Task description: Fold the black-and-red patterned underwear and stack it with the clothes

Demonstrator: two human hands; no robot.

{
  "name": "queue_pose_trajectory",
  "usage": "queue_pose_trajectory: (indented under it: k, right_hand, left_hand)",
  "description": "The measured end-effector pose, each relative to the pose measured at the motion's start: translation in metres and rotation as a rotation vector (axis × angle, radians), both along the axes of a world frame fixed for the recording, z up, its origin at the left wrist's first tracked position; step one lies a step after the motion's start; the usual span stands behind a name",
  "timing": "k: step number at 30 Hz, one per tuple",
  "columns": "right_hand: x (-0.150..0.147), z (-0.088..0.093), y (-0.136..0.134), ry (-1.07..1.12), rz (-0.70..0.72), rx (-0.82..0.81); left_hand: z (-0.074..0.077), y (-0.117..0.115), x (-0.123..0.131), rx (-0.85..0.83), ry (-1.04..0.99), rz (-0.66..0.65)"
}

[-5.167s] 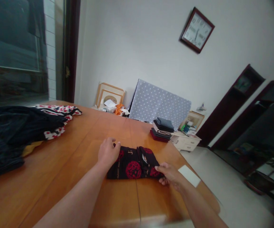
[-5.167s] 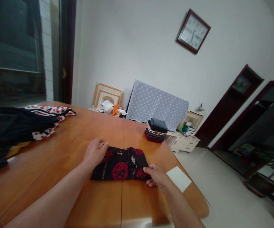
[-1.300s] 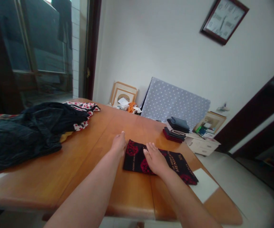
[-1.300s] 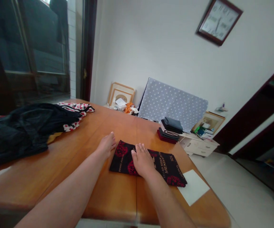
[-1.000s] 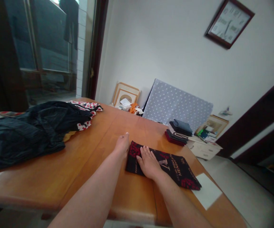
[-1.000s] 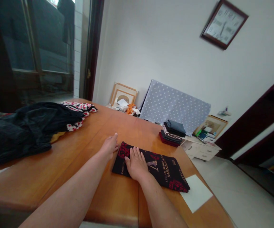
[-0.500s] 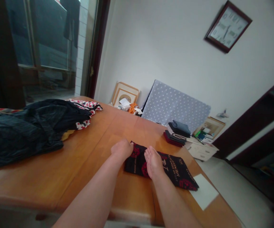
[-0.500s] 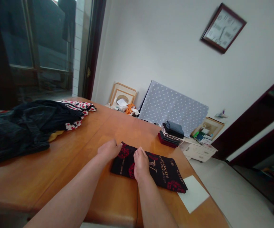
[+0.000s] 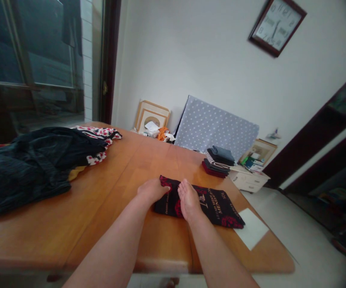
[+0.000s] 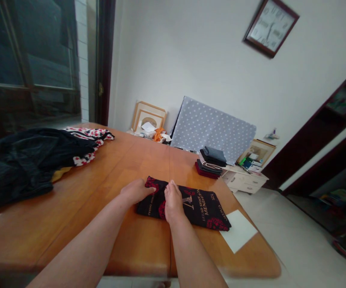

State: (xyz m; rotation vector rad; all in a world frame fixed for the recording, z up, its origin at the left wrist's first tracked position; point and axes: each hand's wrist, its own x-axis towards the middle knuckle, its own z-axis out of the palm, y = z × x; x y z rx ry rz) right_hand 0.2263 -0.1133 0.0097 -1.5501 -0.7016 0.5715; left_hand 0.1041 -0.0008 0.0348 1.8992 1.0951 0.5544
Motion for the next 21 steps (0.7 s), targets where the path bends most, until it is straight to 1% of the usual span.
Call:
queue_pose_trajectory:
  k: [3,4,7,12,14,17,21]
  right_hand:
    - [-0.002,0.005,-0.001,0.088,-0.011,0.051]
    - [-0.002,0.006,-0.001,0.104,-0.014,0.056]
    - [-0.003,0.011,-0.001,0.132,-0.023,0.051]
    - [-0.006,0.016,-0.002,0.161,-0.048,0.072]
    - [-0.006,0.017,-0.002,0.231,-0.063,0.121]
    - [-0.006,0.017,-0.002,0.385,-0.097,0.228]
    - [-0.003,0.016,-0.004,0.532,-0.136,0.328]
  left_hand:
    - [-0.001,0.000,0.001,0.039,0.133,-0.074]
    - [-0.001,0.000,0.001,0.045,0.131,-0.096]
    - [-0.003,0.000,0.005,0.012,0.013,-0.118]
    - [-0.009,-0.004,0.015,-0.158,-0.245,-0.059]
    - [-0.008,-0.007,0.017,-0.236,-0.337,-0.032]
    - [-0.005,-0.012,0.019,-0.325,-0.418,0.006]
    - [-0.006,-0.015,0.022,-0.368,-0.467,0.040]
